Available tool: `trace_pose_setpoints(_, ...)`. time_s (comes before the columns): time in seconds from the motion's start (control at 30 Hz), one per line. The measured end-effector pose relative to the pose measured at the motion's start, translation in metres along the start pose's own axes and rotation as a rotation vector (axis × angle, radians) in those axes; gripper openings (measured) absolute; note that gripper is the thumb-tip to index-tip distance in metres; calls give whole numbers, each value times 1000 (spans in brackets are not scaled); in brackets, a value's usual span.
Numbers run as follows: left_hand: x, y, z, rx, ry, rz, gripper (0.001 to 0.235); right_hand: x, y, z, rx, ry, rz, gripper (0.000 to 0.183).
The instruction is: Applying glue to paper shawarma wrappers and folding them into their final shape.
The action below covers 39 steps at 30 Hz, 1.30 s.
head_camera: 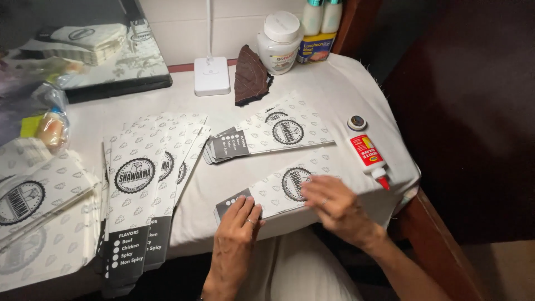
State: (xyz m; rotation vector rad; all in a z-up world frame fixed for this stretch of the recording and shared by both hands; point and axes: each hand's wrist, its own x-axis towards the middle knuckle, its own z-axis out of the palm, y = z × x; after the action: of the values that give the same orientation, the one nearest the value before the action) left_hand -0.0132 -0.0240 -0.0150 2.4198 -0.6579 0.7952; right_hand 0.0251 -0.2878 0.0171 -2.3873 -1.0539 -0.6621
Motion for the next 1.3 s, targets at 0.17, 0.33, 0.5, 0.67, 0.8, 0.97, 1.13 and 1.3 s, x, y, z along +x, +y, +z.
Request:
trace_pose_setpoints(0.17, 3, -1, -3, 3, -2, -5, 24, -31, 76, -38, -367, 192, 369, 27)
trace_pose_setpoints(0.33, 10, 2, -3, 29, 2, 7, 19, -10, 99, -74, -176, -192, 1077, 88)
trace_pose_setpoints(0.5, 14, -5, 7, 86, -46, -14, 21, -1, 90, -79, 451, 40, 1372, 44)
trace_pose_setpoints(0.67, 16, -8, 5, 111, -80, 42, 22, -46, 113, -70, 876, 373, 1217, 38)
trace_pose_setpoints(0.8, 20, -9, 4, 109, -60, 107, 19, -50, 91, -81, 1156, 565, 1100, 48)
trace_pose_setpoints(0.97, 29, -12, -6, 152, -117, 276, 14, -56, 78, -85, 1190, 598, 1042, 38)
trace_pose_setpoints(1.13, 36, -10, -16, 199, -183, 334, 17, -55, 69, -87, 1178, 646, 1019, 24)
trace_pose_setpoints(1.3, 40, -11, -22, 182, -225, 359, 27, -58, 70, -80, 1207, 671, 973, 34)
